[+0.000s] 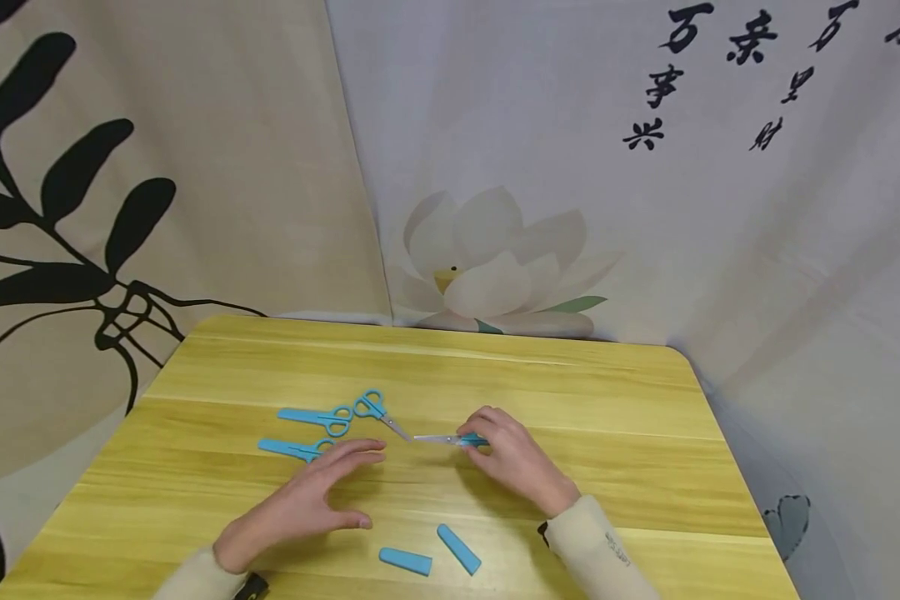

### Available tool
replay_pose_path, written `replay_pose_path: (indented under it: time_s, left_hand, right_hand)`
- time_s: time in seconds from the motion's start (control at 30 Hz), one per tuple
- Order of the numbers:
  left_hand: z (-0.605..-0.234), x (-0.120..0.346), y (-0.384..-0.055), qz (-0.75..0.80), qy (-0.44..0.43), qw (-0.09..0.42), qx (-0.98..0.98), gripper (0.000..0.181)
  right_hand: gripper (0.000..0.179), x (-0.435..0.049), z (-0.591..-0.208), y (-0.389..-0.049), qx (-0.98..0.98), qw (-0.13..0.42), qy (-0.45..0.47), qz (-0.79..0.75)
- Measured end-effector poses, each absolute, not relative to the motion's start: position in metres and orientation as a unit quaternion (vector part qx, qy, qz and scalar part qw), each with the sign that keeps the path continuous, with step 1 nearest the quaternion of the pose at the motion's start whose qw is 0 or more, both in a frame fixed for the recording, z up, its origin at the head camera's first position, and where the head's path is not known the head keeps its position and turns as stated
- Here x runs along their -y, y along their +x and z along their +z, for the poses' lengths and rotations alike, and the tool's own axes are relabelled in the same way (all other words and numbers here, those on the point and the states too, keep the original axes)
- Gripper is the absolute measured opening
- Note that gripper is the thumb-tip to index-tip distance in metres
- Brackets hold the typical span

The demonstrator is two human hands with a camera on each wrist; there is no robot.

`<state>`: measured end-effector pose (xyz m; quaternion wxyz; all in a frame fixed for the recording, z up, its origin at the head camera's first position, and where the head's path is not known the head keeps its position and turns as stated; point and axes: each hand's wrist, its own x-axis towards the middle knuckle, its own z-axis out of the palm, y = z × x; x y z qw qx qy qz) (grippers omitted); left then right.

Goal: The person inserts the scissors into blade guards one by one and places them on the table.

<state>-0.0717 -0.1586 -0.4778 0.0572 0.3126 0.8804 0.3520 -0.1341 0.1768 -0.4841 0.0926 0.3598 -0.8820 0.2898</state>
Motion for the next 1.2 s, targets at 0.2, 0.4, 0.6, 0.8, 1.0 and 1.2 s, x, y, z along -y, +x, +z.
replay_pose_path:
  time_s: [0.2, 0.4, 0.6, 0.8, 1.0, 1.2]
  left_hand:
    - [-0.478, 0.145, -0.070, 0.372, 0.336, 0.159, -0.850, 0.077]
    - [-0.483, 0.131, -0.069, 0.362, 0.373, 0.203, -0.830, 0.071]
    - [-0.489, 0.118, -0.067, 0.332, 0.411, 0.190, -0.828, 0.064]
    - [-0.494, 0.114, -0.067, 0.310, 0.433, 0.193, -0.824, 0.058]
    - [-0.496, 0.113, -0.068, 0.293, 0.448, 0.214, -0.817, 0.052]
    - [-0.499, 0.109, -0.067, 0.267, 0.468, 0.214, -0.815, 0.046]
  right_hand:
    - [0.023, -0.191, -0.483, -0.133, 0.886, 0.105, 0.333, 0.305]
    - [0.023, -0.200, -0.482, -0.132, 0.889, 0.108, 0.325, 0.304]
    - [0.023, -0.204, -0.480, -0.131, 0.894, 0.098, 0.313, 0.305]
    - [0.023, -0.204, -0.480, -0.130, 0.893, 0.093, 0.313, 0.310]
    - [0.023, -0.203, -0.481, -0.130, 0.888, 0.098, 0.324, 0.311]
    - [0.024, -0.203, -0.480, -0.131, 0.884, 0.106, 0.329, 0.314]
